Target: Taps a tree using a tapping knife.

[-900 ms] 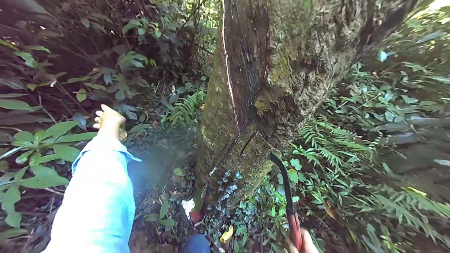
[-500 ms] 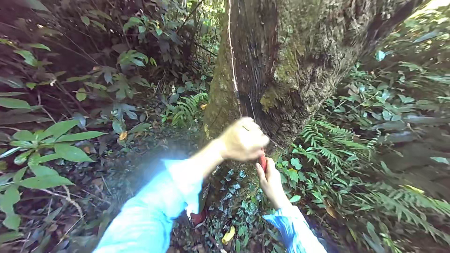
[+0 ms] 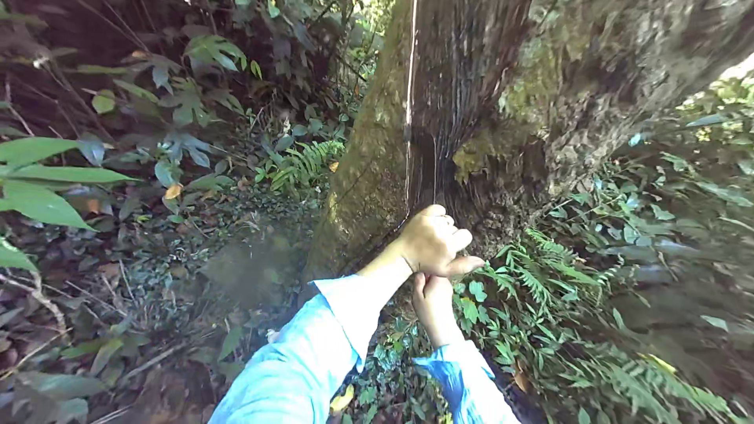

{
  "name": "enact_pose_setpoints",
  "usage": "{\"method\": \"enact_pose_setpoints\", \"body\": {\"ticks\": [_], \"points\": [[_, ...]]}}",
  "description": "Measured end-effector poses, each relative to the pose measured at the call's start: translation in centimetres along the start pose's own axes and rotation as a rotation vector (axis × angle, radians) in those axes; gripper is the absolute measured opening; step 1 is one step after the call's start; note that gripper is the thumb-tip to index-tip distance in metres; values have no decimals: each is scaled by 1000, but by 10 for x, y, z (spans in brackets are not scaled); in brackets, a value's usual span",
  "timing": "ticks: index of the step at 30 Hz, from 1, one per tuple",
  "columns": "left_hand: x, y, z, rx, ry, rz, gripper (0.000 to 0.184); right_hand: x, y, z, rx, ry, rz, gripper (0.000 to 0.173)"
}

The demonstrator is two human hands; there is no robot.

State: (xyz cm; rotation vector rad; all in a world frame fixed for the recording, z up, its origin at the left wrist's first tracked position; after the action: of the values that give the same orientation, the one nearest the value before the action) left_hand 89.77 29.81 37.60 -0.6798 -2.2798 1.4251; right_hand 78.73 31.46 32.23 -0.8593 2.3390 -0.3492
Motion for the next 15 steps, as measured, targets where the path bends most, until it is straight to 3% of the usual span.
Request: {"method": "enact_pose_setpoints", "body": {"ticks": [5,10,15], "points": [[31,32,36,139,-85,14,63,49,38,10,8,7,-68,30],[4,12,29,220,-95,26,51,33,0,10,-20,-39,-91,29],[18,44,47,230,-158,87,56,60,28,34,0,-27,-100,26]]}}
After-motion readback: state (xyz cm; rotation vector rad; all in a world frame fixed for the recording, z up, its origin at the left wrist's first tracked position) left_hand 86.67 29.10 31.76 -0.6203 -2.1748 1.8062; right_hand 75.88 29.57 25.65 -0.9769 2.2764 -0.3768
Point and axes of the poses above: each hand's wrist, its own y-axis away from the middle knuckle, its own z-axis out of the palm, x = y × z, the point moved 2 cm from there along -y, towards the middle knuckle, and after that the axes turned 1 degree about y, right-handed, at the moved point
